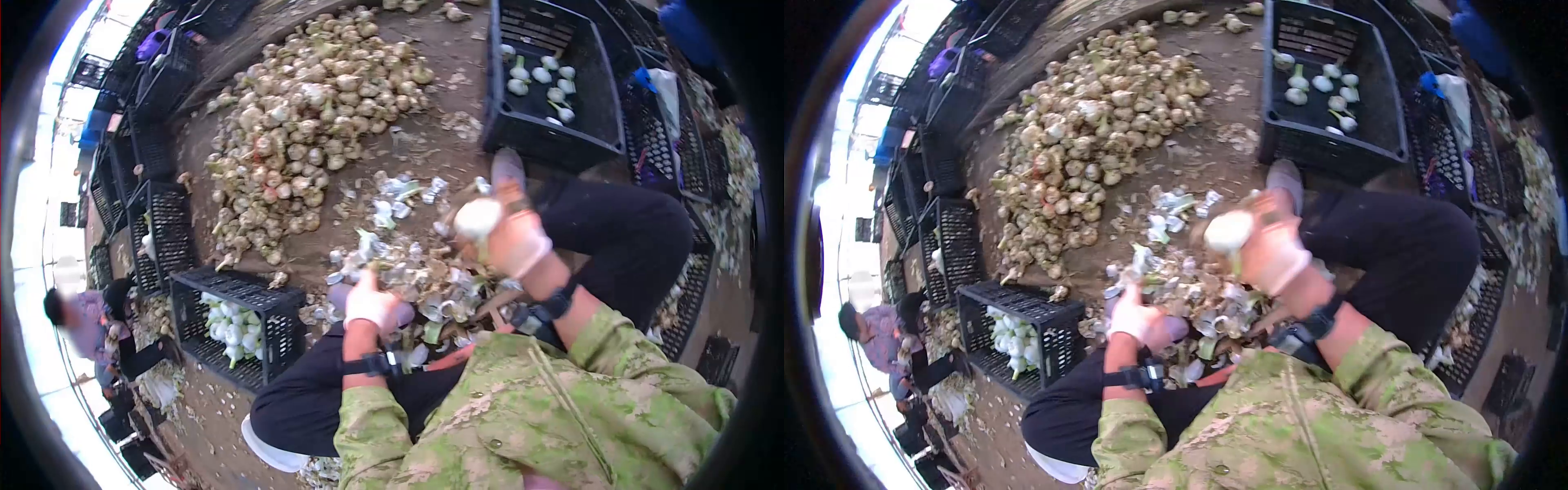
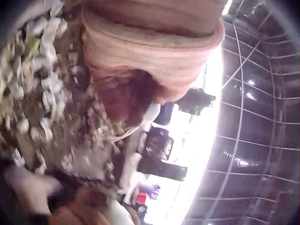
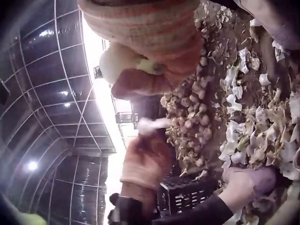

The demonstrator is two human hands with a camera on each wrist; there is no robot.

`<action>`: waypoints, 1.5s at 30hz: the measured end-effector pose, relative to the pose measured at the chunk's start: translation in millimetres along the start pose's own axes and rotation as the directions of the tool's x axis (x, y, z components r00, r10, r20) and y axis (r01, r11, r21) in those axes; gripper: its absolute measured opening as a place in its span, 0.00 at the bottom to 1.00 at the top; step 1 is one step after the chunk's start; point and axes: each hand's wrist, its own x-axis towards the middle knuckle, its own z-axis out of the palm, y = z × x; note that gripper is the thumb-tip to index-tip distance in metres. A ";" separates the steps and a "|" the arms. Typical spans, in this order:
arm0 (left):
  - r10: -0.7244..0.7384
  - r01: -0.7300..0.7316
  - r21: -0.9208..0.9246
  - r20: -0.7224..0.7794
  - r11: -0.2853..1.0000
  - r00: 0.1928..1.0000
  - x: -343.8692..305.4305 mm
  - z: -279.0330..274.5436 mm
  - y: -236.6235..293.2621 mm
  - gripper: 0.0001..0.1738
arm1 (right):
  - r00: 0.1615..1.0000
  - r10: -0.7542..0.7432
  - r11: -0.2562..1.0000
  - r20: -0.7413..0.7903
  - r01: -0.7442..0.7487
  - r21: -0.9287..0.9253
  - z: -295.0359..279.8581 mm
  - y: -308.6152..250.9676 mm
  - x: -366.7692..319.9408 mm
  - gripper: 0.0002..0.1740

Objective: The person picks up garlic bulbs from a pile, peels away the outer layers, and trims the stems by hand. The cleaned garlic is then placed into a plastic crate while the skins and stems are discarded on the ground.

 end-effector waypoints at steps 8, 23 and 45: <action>-0.374 0.089 -0.606 -0.363 0.790 0.853 97.5 -17.1 -60.4 0.24 | 0.797 -0.241 0.955 -0.553 0.093 -0.282 26.3 35.0 8.8 0.25; -0.246 0.171 -0.230 -0.356 0.958 0.902 226.2 -3.3 -82.0 0.33 | 0.574 -0.138 0.915 -0.807 -0.237 -0.326 7.7 37.7 38.3 0.18; 0.564 -0.496 0.270 -0.362 0.825 0.742 -63.5 -21.8 102.2 0.34 | 0.800 -0.229 0.750 -0.554 -0.218 -0.624 60.3 69.9 7.0 0.15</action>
